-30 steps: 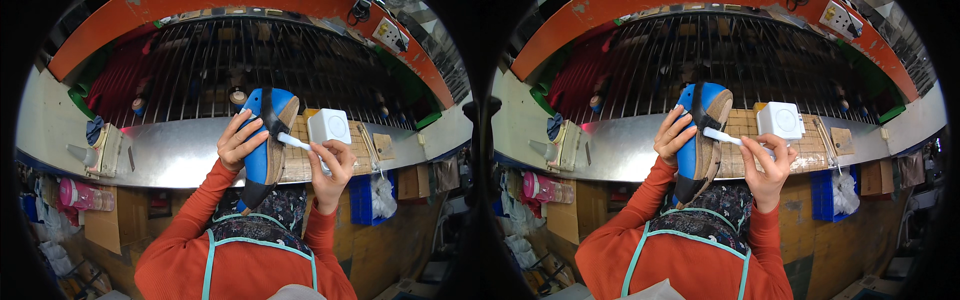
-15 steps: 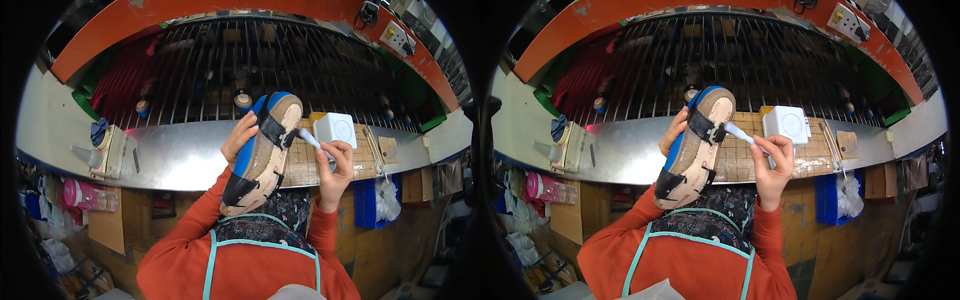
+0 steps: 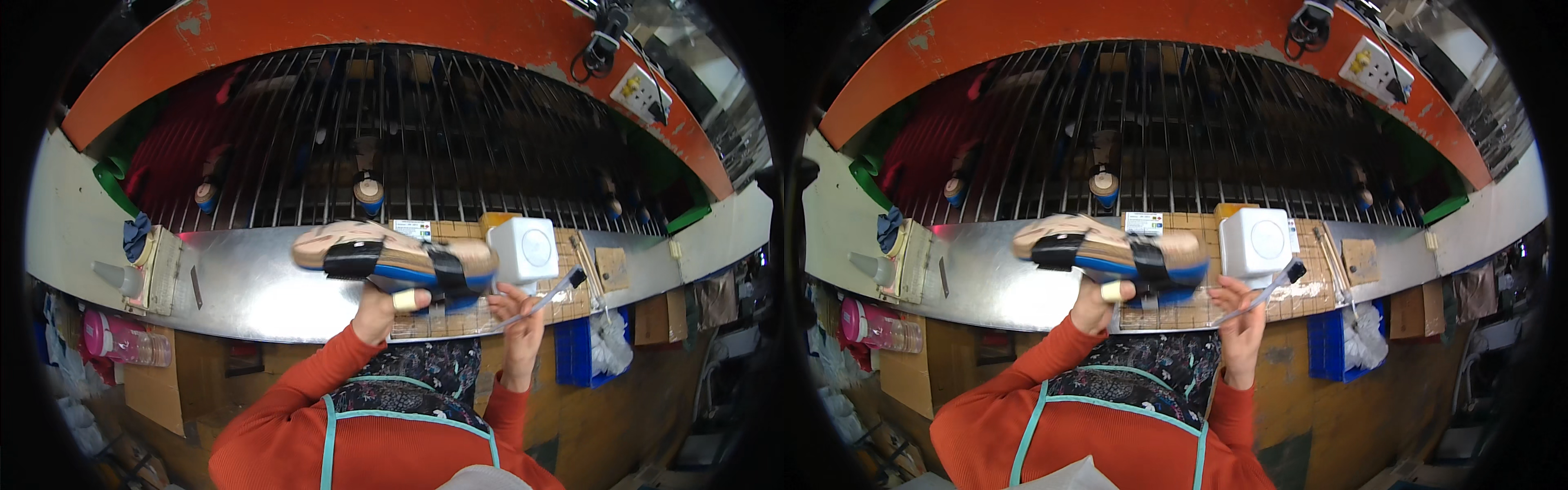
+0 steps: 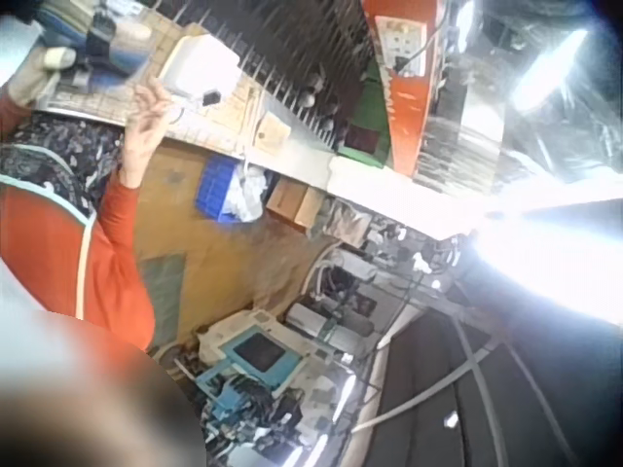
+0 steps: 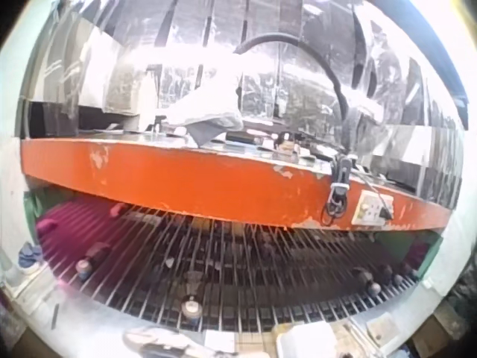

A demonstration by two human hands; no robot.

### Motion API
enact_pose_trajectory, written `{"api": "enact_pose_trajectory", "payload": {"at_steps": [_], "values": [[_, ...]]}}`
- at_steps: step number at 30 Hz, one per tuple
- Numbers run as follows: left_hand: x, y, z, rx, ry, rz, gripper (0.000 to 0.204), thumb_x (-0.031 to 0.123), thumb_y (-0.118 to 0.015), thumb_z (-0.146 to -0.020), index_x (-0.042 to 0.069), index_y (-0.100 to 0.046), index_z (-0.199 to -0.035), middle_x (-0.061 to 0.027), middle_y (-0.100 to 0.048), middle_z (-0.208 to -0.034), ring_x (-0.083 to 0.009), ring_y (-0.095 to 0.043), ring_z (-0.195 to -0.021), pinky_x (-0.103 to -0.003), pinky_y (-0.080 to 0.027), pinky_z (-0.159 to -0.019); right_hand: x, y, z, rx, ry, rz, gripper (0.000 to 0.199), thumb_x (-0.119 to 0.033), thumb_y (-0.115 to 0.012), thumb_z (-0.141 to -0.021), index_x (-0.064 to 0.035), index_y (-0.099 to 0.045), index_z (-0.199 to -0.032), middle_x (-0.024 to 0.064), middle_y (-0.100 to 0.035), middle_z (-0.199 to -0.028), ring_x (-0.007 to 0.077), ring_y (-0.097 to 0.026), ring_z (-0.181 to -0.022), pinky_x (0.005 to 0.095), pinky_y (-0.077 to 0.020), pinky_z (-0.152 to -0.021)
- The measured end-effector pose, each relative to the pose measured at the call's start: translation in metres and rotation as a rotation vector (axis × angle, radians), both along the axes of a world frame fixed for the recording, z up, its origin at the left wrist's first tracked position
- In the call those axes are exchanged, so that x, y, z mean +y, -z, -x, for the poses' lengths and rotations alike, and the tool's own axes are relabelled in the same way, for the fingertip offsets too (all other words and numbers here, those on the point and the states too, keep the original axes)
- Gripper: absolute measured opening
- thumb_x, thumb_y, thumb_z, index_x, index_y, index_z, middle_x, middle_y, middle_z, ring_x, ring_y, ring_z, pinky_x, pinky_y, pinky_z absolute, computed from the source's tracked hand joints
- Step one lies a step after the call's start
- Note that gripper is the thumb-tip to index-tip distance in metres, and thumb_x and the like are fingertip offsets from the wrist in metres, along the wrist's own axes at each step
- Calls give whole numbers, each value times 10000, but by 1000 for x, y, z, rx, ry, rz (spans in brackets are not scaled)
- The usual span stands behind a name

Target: The person paints the sole of a blue and black sandal with a brush, repeatedly dipping the brush into a white container to apply black paint. The person rotates the sandal to cover different areas of the sole and places it on a metal rack between applications.

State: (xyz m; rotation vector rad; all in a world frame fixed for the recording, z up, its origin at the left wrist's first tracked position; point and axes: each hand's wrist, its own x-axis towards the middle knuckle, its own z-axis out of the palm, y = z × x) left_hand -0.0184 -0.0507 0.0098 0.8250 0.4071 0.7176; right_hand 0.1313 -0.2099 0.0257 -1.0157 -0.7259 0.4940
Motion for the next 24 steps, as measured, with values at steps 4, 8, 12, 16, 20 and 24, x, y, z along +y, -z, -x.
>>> {"api": "enact_pose_trajectory", "payload": {"at_steps": [4, 8, 12, 16, 20, 24], "values": [[-18, -3, -4, 15, 229, 160, 853, 186, -848, -701, 56, -366, -1392, -76, -524, -1282, -209, -519, -1186, -341, -419, -1024, -6, 3, 11, 173, -112, 102, 591, -143, -842, -717, -94, -364, -1061, 155, -521, -1215, 217, -557, -1084, 314, -442, -946], [-25, -6, -13, 91, 297, 154, 838, 194, -847, -710, 45, -374, -1386, -76, -535, -1272, -200, -526, -1176, -334, -426, -1013, -12, -1, 9, 290, -33, 139, 666, -74, -816, -689, -32, -387, -1197, 139, -550, -1172, 220, -579, -1088, 337, -454, -969], [-21, -13, -23, 103, 436, 62, 591, 179, -827, -742, 4, -548, -1232, -80, -618, -1155, -164, -605, -1032, -298, -474, -929, -17, -2, -2, 389, 18, 13, 752, -82, -757, -715, 38, -352, -1337, 149, -576, -1176, 240, -600, -1077, 355, -472, -968], [2, -11, -27, 8, 781, -316, 610, 164, -788, -799, -37, -508, -1301, -135, -607, -1241, -214, -579, -1155, -335, -443, -1016, -29, -4, -36, 536, -36, -72, 621, -184, -705, -807, 45, -434, -1316, 149, -595, -1213, 241, -602, -1098, 368, -462, -1000], [37, 11, -1, 38, 991, -245, 796, 342, -743, -824, -25, -376, -1429, -205, -549, -1334, -289, -542, -1231, -394, -420, -1048, -44, -18, -96, 476, 145, -76, 551, -231, -644, -870, 21, -476, -1330, 150, -584, -1268, 266, -556, -1174, 398, -433, -1032], [56, 46, 61, -30, 801, -6, 918, 544, -650, -829, -50, -317, -1445, -325, -503, -1320, -411, -541, -1208, -484, -396, -1056, -30, -38, -191, 350, 222, -23, 454, -222, -582, -923, 19, -501, -1299, 142, -605, -1241, 270, -598, -1126, 435, -474, -989]]}}
